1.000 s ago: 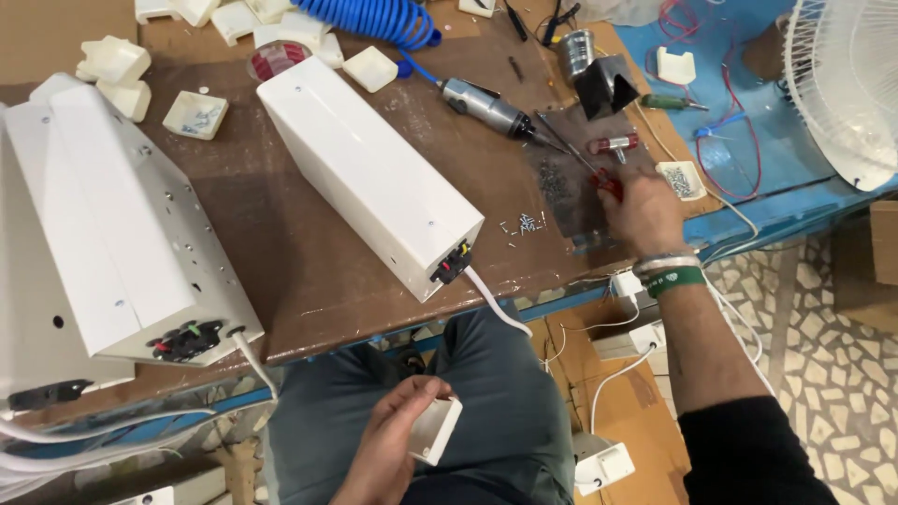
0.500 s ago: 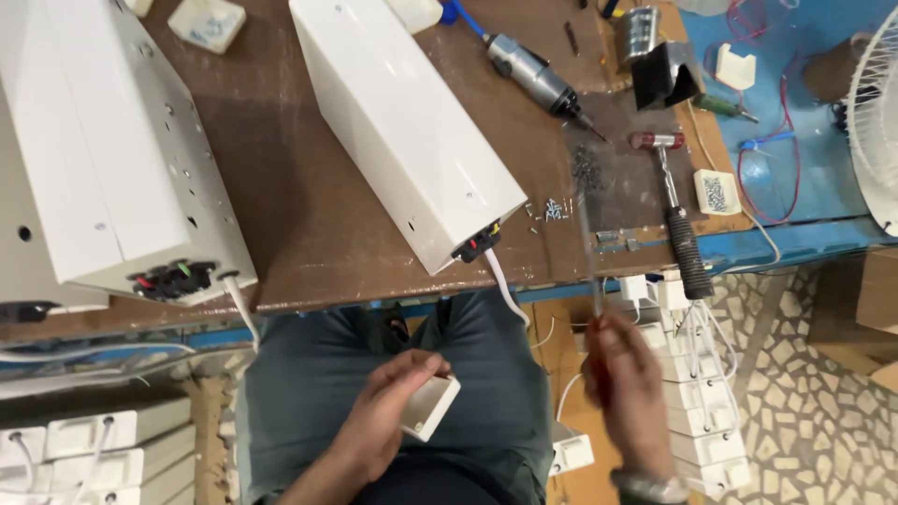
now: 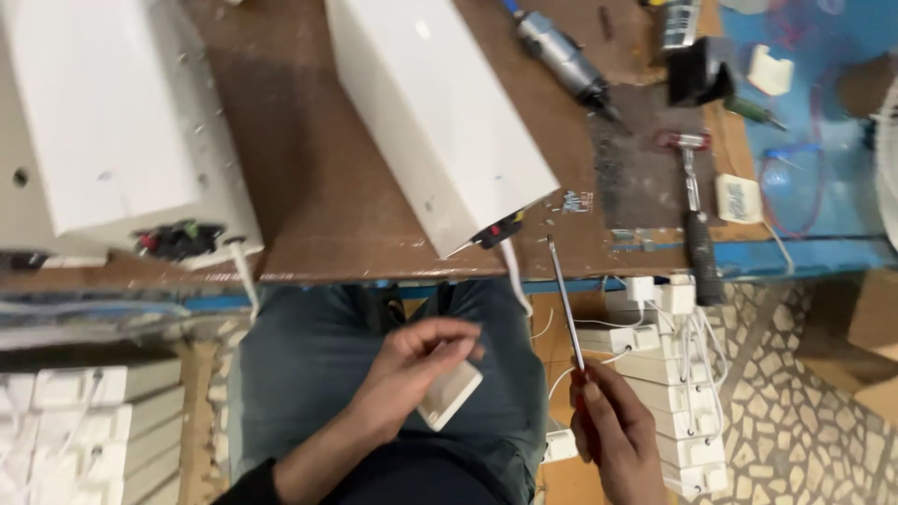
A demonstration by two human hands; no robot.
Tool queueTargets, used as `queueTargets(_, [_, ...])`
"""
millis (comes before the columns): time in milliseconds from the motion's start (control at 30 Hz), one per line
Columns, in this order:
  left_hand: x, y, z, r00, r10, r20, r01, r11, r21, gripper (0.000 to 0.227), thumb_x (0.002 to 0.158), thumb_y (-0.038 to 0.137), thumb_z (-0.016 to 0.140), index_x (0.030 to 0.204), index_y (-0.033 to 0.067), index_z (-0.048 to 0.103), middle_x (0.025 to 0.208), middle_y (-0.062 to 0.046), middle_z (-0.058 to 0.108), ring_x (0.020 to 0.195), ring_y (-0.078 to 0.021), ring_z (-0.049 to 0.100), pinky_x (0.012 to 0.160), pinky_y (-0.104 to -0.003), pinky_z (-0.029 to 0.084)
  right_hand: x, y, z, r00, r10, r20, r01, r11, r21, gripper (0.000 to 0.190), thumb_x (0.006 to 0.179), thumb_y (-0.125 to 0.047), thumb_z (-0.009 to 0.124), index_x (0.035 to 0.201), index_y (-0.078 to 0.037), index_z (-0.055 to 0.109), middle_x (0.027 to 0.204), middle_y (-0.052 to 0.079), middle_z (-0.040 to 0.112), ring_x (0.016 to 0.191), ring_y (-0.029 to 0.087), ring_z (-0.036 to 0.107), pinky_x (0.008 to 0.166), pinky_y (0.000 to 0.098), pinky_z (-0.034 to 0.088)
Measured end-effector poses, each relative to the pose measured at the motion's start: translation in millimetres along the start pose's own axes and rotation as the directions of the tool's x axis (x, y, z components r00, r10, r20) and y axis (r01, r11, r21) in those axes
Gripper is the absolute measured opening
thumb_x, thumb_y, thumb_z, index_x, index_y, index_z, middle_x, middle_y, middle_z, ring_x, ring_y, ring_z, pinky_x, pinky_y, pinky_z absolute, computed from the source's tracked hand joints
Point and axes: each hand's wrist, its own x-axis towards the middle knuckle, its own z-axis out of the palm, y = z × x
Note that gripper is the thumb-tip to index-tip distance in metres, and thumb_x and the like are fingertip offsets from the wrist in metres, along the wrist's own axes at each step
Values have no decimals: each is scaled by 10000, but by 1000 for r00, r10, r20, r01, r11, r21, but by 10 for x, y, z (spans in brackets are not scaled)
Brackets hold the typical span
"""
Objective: The person sits at a workbench and attaches a white plastic end cap to a white metal electrical enclosure, using a red-handled screwdriver to drive screws and pressing the cap into place by hand. They handle the enclosure, cap, and screws, then reposition the finished unit on the bench.
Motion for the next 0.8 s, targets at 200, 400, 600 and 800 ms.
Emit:
queueTargets(200, [124, 247, 105, 972, 224, -76, -227, 973, -34, 372, 965, 172, 679, 1317, 51, 672, 1156, -49, 779, 1025, -89, 712, 862, -238, 581, -176, 396, -25, 939, 279, 200, -314, 933, 174, 538, 931, -308, 574, 1314, 68, 602, 779, 179, 603, 425, 163, 441, 394, 311, 334])
queueTargets(400, [142, 315, 83, 948, 280, -152, -290, 956, -46, 334, 985, 165, 704, 1295, 43, 723, 1066, -55, 771, 889, -63, 686, 742, -227, 569, -192, 473, 77, 902, 119, 415, -247, 931, 270, 565, 944, -326, 563, 1333, 83, 557, 763, 161, 542, 421, 162, 455, 391, 306, 362])
queueTargets(600, [121, 359, 44, 931, 319, -176, -334, 941, -62, 302, 971, 145, 723, 1251, 36, 741, 1052, -60, 785, 897, -67, 705, 751, -224, 582, -128, 431, 98, 890, 146, 433, -267, 935, 233, 542, 952, -296, 542, 1329, 93, 562, 768, 163, 544, 424, 159, 458, 395, 303, 365])
queueTargets(800, [122, 395, -15, 922, 354, -158, -372, 923, -103, 286, 993, 144, 694, 1246, 14, 724, 1131, -110, 787, 986, -100, 730, 833, -248, 608, -68, 491, 89, 877, 103, 470, -212, 959, 186, 518, 956, -253, 548, 1327, 109, 562, 739, 167, 568, 421, 156, 461, 401, 300, 362])
